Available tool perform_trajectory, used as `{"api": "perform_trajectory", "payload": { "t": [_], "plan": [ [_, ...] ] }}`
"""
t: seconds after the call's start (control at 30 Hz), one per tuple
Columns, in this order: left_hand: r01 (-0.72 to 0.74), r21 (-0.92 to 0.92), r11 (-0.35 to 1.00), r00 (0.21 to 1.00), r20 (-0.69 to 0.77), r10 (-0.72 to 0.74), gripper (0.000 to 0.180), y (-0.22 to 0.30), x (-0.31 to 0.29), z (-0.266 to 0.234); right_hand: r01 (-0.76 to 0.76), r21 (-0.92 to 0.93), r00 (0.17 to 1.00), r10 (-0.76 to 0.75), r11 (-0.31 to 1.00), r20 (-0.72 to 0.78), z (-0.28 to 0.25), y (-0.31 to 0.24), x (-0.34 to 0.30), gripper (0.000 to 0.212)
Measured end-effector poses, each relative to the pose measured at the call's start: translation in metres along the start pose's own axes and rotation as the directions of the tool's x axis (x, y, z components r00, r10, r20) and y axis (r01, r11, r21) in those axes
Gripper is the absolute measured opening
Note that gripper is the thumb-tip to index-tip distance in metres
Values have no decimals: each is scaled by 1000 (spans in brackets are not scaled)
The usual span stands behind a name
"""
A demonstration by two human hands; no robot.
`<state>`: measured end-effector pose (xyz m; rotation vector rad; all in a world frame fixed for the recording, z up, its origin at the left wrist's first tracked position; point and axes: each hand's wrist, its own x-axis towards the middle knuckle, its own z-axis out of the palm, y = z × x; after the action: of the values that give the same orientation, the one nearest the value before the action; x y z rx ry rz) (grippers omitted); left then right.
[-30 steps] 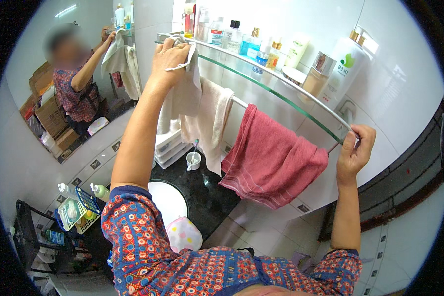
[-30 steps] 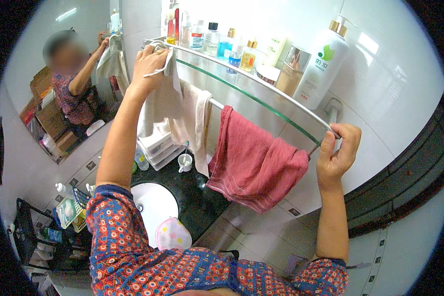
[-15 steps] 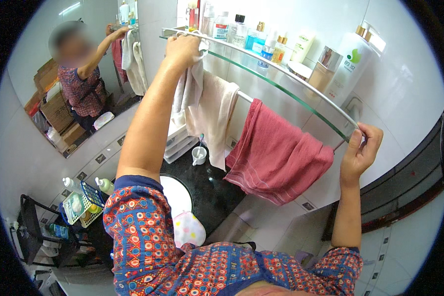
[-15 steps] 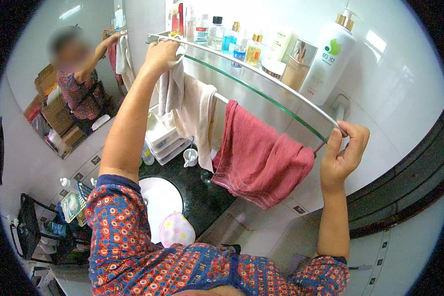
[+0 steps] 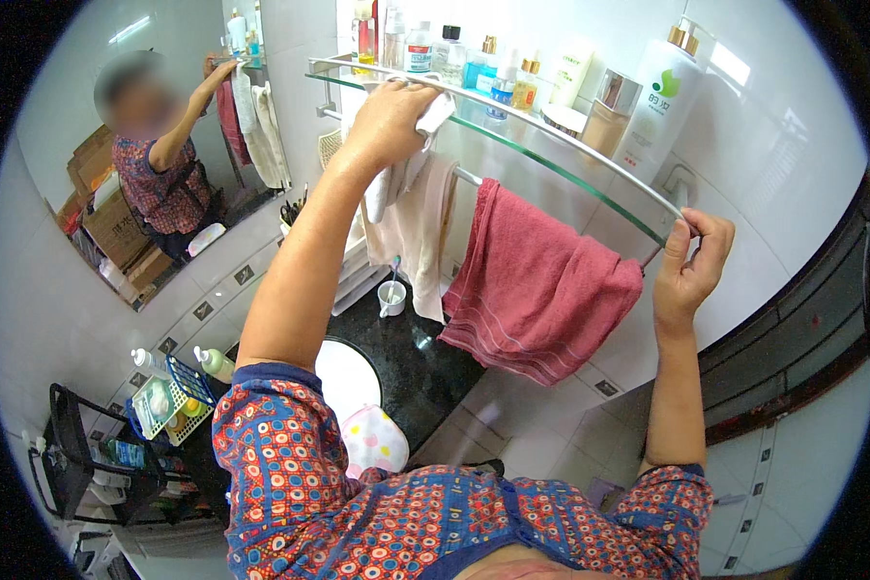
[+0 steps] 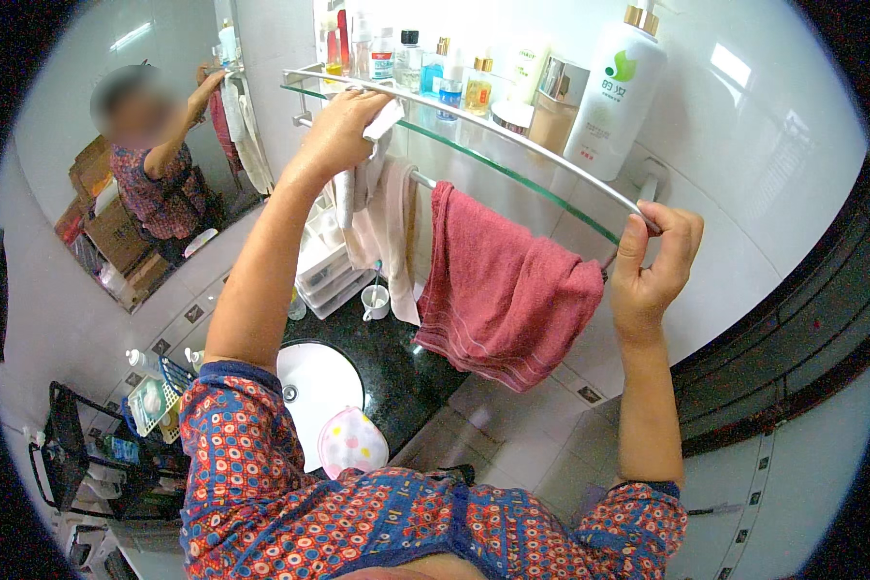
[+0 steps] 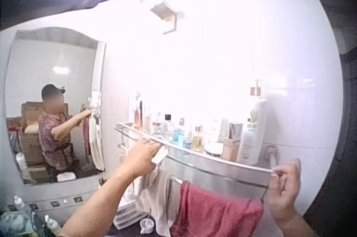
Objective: The person cleans a bathroom sink and surrounding surfaces using a white cloth. They wipe the countertop, the sink basin, and the faucet, then rinse the cloth under running water. The person also wipes a glass shelf above the sink and a black plastic rack, moving various toiletries and bottles to access the surfaces.
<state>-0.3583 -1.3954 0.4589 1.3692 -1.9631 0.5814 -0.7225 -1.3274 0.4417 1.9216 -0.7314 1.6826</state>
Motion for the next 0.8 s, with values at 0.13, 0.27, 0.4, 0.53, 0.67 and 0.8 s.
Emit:
{"api": "perform_trajectory", "payload": {
  "t": [0.13, 0.27, 0.4, 0.53, 0.67, 0.8],
  "plan": [
    [-59, -127, 990, 997, -60, 51, 54, 5, -6, 2, 23, -6, 1000, -23, 1000, 0, -1, -1, 1, 10],
    [-67, -461, 885, 997, -75, 36, 59, 10, -13, 1, 11, -10, 1000, -11, 1000, 6, -3, -2, 2, 11],
    [196, -798, 569, 951, 14, -308, 31, 1, -34, -7, 20, 13, 1000, -20, 1000, 21, -3, -2, 2, 11],
    [-106, -994, 12, 738, -87, -669, 24, 6, -24, -38, -10, 21, 1000, 9, 1000, 28, -5, 1, -1, 12],
    [191, -875, 445, 814, -113, -570, 27, -22, 15, -69, -37, 47, 999, 37, 998, 3, -3, -1, -1, 12],
    [427, -95, 899, 901, -41, -432, 27, -36, 69, -42, -23, 33, 1000, 23, 999, 8, -2, -2, -1, 12]
  ]
}}
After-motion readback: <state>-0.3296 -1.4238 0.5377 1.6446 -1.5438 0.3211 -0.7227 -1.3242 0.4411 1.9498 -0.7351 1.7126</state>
